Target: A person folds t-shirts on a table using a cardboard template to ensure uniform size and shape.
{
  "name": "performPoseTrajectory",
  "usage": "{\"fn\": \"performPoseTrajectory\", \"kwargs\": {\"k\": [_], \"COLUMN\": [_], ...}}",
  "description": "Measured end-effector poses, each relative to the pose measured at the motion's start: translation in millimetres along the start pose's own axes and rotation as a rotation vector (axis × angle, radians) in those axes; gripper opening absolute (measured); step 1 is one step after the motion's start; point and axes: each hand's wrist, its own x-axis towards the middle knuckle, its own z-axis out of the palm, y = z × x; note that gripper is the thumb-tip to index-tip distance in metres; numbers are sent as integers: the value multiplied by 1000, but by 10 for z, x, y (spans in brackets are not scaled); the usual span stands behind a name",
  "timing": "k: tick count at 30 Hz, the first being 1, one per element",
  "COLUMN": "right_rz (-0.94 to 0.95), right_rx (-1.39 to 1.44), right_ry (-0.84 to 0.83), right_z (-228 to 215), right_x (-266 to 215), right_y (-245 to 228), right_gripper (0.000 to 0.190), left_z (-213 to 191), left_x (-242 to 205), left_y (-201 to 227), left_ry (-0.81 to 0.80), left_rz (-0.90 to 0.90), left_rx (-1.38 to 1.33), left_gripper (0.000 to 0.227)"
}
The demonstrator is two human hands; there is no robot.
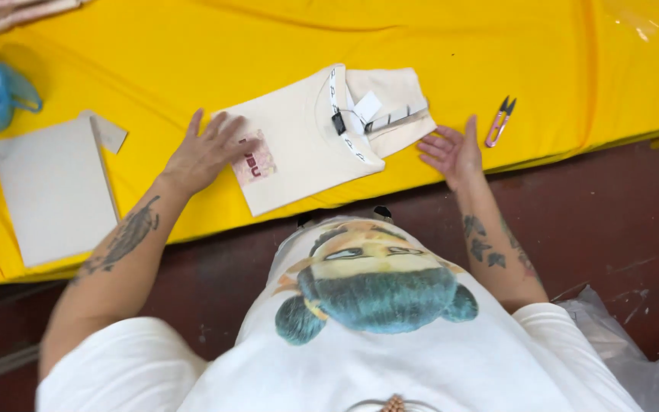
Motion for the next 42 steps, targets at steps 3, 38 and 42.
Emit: {"fn": "performPoseTrajectory", "kwargs": {"k": [3, 38, 42], "right_rz": [-142, -562, -439], "right_rx": [-630, -1300, -1278], "right_ry": [17, -318, -149], "right_z": [130, 627, 658], "right_x": [171, 828, 804], "right_y": [-141, -202, -229], "right_gripper": [96, 61, 62], "left_z": [540, 752, 570], "left_x": [-323, 1558, 1573], "left_y": [247, 1172, 1174], "left_ry": [173, 428, 363], "left_rz": [-440, -520, -662], "left_rx": [-209, -745, -930], "left_gripper": [60, 6, 17]}}
